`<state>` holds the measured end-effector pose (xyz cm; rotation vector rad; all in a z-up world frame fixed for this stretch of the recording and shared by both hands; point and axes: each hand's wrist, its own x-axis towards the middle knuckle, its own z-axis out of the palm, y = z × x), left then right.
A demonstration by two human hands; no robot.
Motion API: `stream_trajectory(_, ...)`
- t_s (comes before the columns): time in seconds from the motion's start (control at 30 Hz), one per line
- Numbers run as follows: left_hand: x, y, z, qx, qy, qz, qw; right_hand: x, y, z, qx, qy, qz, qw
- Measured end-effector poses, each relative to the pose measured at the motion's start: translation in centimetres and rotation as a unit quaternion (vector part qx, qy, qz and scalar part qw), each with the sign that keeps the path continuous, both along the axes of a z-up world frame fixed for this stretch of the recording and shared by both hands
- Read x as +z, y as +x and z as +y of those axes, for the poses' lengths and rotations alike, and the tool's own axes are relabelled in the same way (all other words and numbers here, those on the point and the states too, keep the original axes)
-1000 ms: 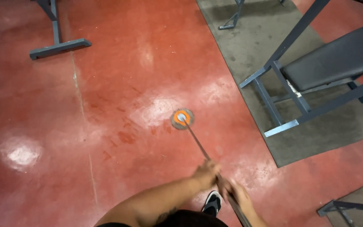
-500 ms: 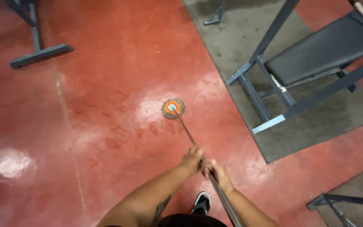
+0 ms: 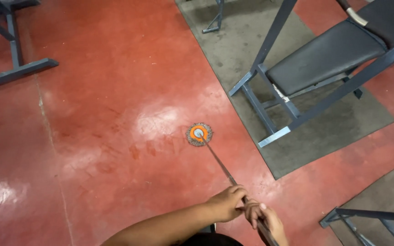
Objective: The recorder is mopping the red floor in a gym environment using a mop.
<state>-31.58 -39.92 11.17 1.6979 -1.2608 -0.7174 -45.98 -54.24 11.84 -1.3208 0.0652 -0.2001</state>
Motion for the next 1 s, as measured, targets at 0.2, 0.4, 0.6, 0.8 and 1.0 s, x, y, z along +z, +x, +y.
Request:
stream_trajectory(0.2,0.0,2.3,-0.3,0.046,0.035,-0.018,0.998,-5.3,5.4,-1.5,0.024,-0.005,0.014,1.0)
stream_trajectory(0.4,2.1,1.7,-2.3,0.135,-0.016,-0.015,0.991,-9.0,7.4,-4.3,-0.077,0.068,0.176,0.979)
stream_trajectory(0.6,6.9,-2.2,-2.0,-0.031,-0.045,0.07,0.996,-7.3,-2.4,-3.8,-0.187,0.11,0.276,0.937)
stream_trajectory(0.8,5.4,-2.4,-3.3,-0.151,-0.045,0.113,0.981,-9.2,-3.8,-5.4,-0.122,0.121,0.235,0.957)
stream_trajectory(1.0,-1.4,0.3,-6.4,-0.021,0.012,0.088,0.996,-8.5,3.8,-6.3,-0.042,0.037,0.156,0.986)
